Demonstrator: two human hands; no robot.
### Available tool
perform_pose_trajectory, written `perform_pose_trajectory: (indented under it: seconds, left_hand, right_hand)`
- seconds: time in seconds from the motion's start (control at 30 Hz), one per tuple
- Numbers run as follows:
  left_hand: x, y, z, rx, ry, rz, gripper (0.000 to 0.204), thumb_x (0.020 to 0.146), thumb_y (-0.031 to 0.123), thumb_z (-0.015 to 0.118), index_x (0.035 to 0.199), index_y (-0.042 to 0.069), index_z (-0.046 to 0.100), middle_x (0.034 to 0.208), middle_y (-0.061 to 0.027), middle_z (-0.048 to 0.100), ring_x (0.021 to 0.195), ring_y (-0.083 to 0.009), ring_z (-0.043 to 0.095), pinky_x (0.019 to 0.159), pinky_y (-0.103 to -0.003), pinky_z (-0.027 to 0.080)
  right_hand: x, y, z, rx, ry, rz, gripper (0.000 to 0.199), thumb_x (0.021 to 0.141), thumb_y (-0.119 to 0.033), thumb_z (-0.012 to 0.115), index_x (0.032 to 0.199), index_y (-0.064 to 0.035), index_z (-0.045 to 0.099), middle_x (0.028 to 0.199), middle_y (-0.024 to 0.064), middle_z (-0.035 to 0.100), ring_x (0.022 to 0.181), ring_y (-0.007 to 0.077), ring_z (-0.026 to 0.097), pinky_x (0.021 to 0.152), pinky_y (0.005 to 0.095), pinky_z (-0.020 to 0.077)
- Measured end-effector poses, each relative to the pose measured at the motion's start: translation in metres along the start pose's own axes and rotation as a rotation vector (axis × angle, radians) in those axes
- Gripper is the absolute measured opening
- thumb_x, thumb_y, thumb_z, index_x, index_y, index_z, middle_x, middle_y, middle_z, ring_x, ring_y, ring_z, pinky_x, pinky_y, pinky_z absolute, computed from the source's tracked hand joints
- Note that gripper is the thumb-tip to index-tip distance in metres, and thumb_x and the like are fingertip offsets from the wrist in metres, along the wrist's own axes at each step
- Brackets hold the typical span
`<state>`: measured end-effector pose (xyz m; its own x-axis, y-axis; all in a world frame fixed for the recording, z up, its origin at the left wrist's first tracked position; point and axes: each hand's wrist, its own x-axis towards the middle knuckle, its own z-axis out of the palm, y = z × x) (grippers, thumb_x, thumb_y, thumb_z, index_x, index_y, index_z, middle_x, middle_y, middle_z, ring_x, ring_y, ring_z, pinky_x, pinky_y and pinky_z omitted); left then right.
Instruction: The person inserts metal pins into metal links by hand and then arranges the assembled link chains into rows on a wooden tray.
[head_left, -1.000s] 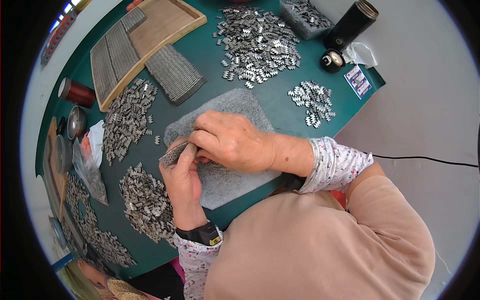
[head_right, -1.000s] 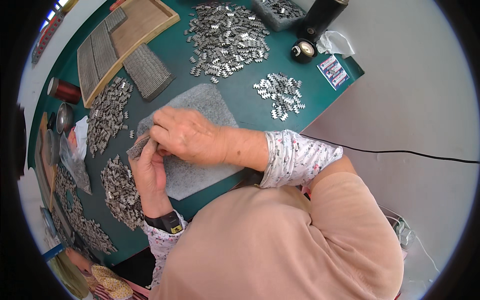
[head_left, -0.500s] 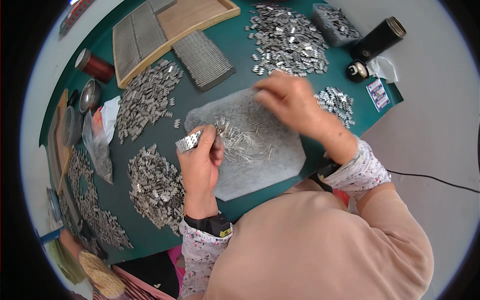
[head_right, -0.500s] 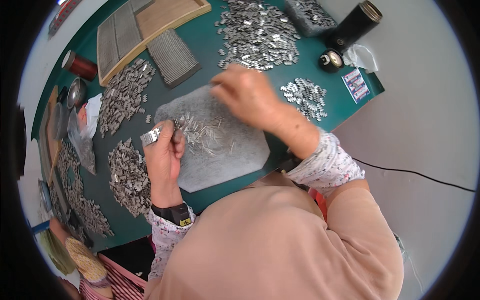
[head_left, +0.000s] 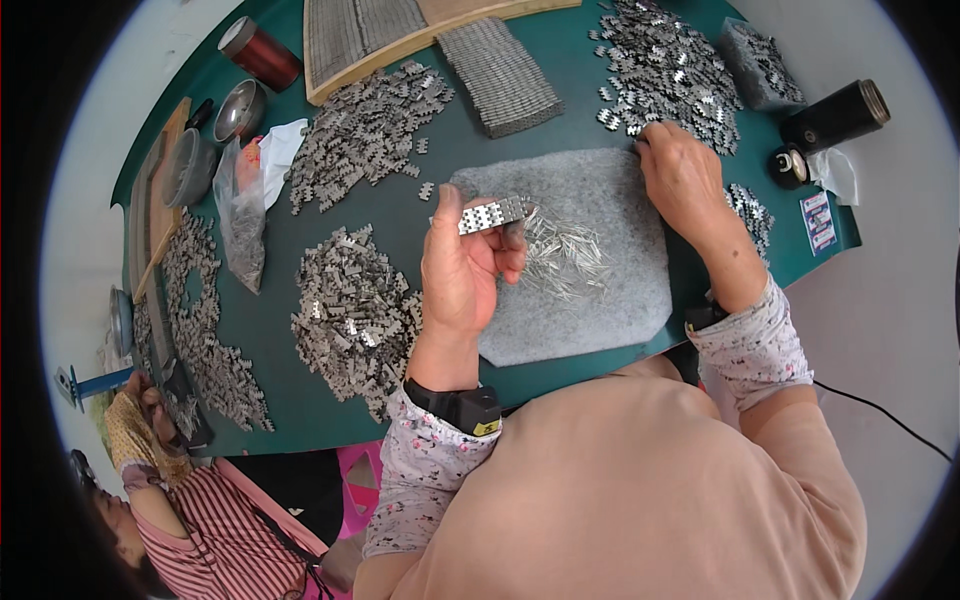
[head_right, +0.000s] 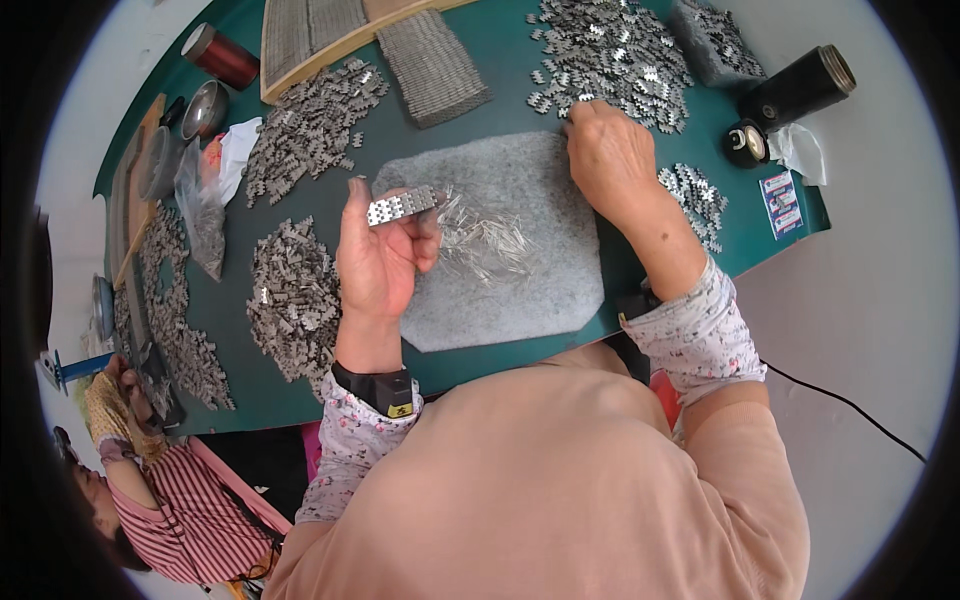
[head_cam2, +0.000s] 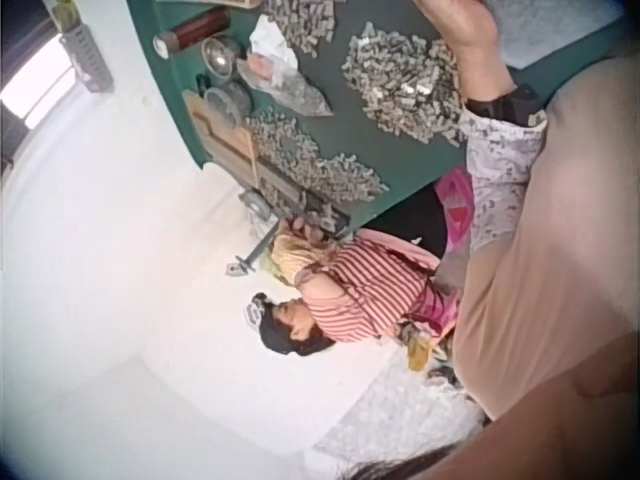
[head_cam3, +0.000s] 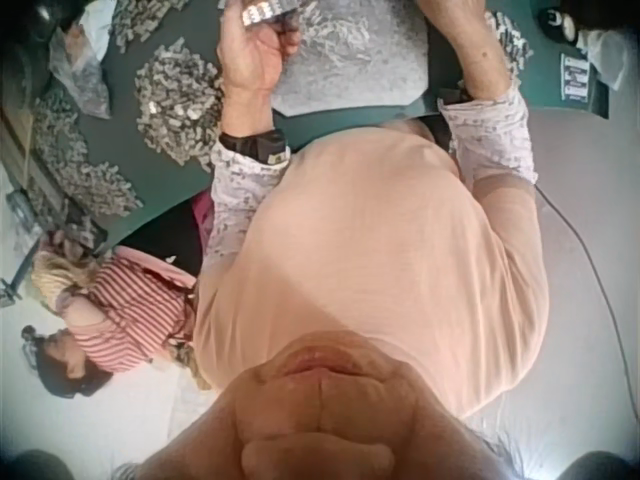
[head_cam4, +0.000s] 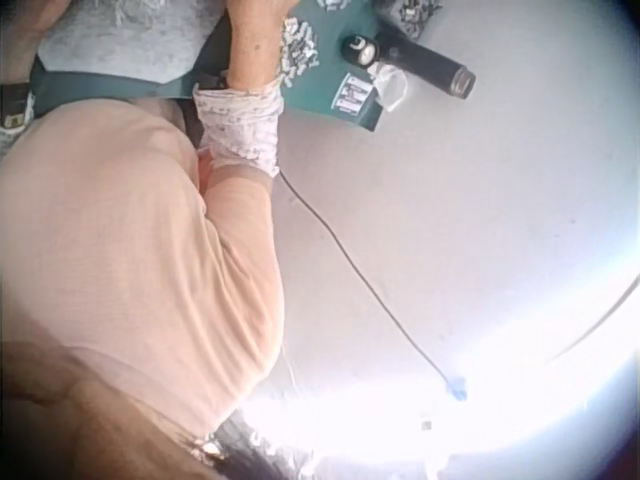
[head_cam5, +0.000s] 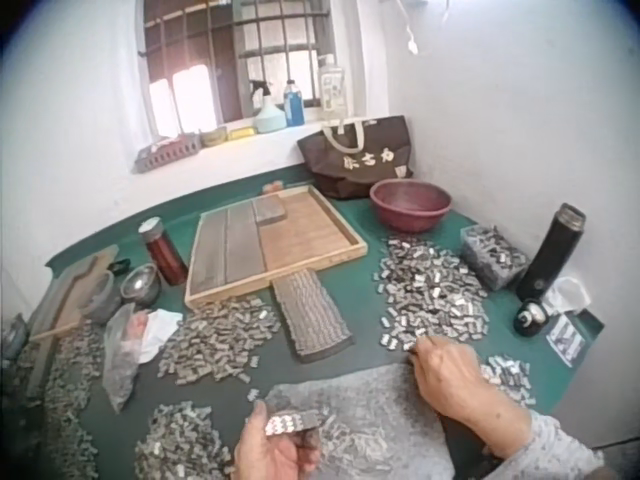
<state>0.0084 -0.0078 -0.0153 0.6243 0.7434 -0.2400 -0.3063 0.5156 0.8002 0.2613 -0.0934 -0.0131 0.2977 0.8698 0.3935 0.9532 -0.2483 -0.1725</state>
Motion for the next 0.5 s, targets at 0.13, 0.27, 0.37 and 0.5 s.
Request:
perform_pose_trajectory:
  seconds: [0.13,0.27,0.37,0.5]
  left_hand:
    - [-0.001,0.0,0.002,0.002,-0.018,-0.01,0.073,0.1,0.065,0.038,0.097,-0.003,0.064,0.072,-0.0088,0.063,0.056,-0.0151,0.059,0.046,-0.027,0.043]
    - [-0.001,-0.002,0.008,-0.039,-0.002,-0.056,0.068,0.1,0.063,0.039,0.099,0.0,0.065,0.073,-0.0084,0.064,0.056,-0.0157,0.058,0.047,-0.028,0.042]
    - [-0.004,0.0,0.004,0.016,0.048,-0.047,0.047,0.1,0.048,0.053,0.097,0.003,0.064,0.073,-0.0087,0.064,0.056,-0.016,0.058,0.047,-0.028,0.04]
    - [-0.01,0.004,0.01,0.182,0.148,-0.003,0.025,0.094,0.022,0.069,0.099,-0.002,0.065,0.069,-0.0077,0.062,0.052,-0.0141,0.056,0.044,-0.026,0.038]
  right_hand:
    - [0.01,0.009,0.004,0.013,0.011,-0.072,0.012,0.085,-0.009,0.067,0.083,0.0,0.061,0.083,0.0178,0.064,0.08,0.0387,0.065,0.07,0.0477,0.0517]
    - [0.013,0.015,-0.005,-0.003,-0.001,-0.054,0.012,0.084,-0.011,0.07,0.086,-0.0012,0.063,0.085,0.0159,0.065,0.08,0.038,0.065,0.069,0.0467,0.0522]
    - [0.006,0.026,-0.033,0.075,0.176,0.026,0.012,0.084,-0.014,0.071,0.091,-0.005,0.069,0.086,0.0122,0.067,0.079,0.037,0.066,0.069,0.0459,0.0521]
    - [-0.02,0.053,-0.076,0.065,0.036,0.181,0.01,0.084,-0.014,0.07,0.088,-0.0062,0.074,0.084,0.0133,0.066,0.08,0.0363,0.065,0.071,0.0464,0.0511]
